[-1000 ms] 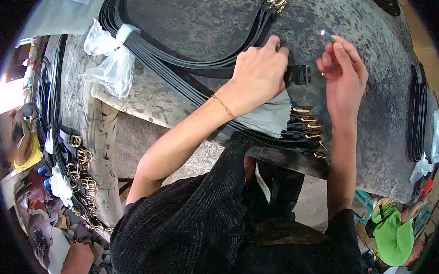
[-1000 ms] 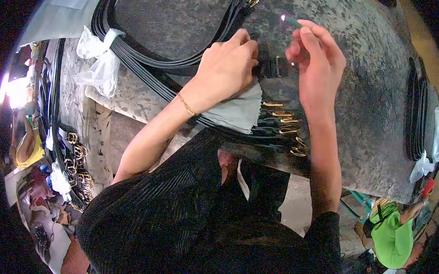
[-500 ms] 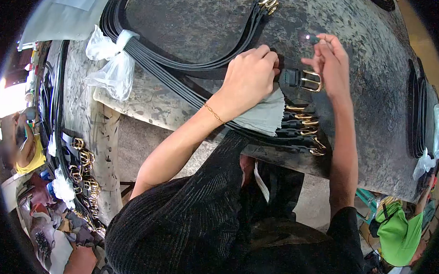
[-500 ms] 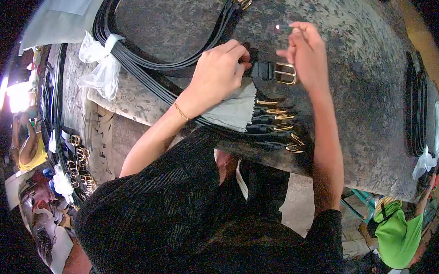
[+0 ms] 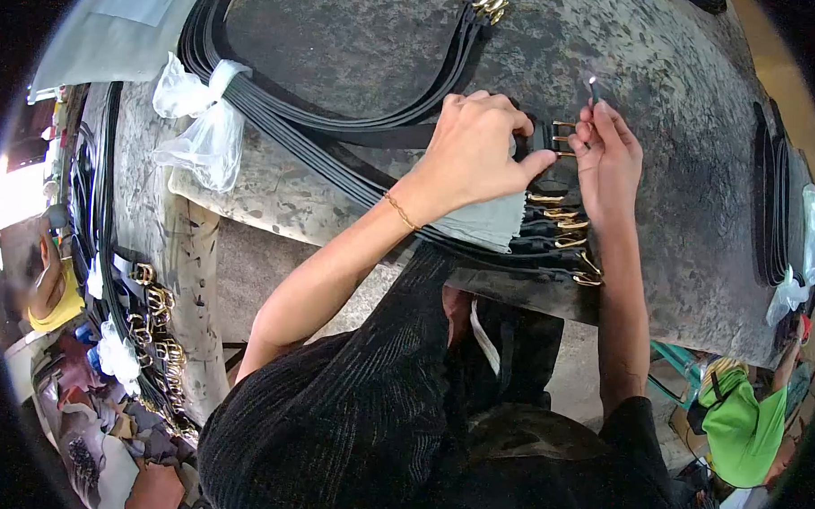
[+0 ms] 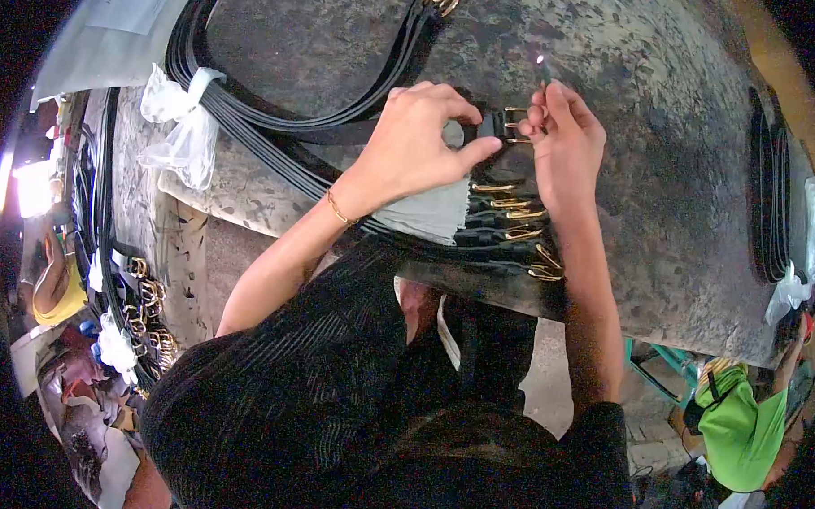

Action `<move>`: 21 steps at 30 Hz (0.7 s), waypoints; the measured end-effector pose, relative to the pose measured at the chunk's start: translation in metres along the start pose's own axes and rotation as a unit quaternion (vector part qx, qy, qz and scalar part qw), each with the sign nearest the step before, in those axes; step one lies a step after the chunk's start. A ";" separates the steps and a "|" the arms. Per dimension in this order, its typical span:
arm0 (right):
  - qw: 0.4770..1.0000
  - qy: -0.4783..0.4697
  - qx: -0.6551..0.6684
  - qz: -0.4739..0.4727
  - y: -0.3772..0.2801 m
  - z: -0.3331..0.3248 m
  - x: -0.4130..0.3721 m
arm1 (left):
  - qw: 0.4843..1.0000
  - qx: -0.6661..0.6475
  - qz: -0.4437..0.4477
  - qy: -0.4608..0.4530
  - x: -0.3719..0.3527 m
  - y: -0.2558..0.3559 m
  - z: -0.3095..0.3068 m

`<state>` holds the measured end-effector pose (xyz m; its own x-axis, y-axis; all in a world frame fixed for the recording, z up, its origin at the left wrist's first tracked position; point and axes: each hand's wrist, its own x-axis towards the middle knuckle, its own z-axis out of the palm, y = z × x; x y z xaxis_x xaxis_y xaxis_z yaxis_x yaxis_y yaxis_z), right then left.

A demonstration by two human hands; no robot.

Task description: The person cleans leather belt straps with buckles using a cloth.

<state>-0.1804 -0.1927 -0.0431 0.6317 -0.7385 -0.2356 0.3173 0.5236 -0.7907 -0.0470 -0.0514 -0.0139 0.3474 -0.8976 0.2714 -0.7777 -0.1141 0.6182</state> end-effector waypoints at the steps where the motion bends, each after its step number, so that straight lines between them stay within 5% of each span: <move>1: 1.000 0.003 0.004 -0.003 -0.001 0.003 -0.001 | 1.000 0.016 -0.009 0.014 0.001 0.003 0.001; 8: 0.999 -0.016 -0.022 -0.024 0.001 0.001 0.003 | 0.992 0.122 0.007 0.026 -0.002 0.011 0.014; 21: 0.991 0.007 -0.120 -0.061 0.003 0.011 -0.003 | 0.996 -0.005 -0.083 -0.043 0.004 0.004 0.005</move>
<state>-0.1735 -0.1846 -0.0386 0.5891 -0.7966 -0.1357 0.2129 0.3151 -0.9249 -0.0521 -0.0574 -0.0144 0.4237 -0.9001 0.1013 -0.7079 -0.2593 0.6570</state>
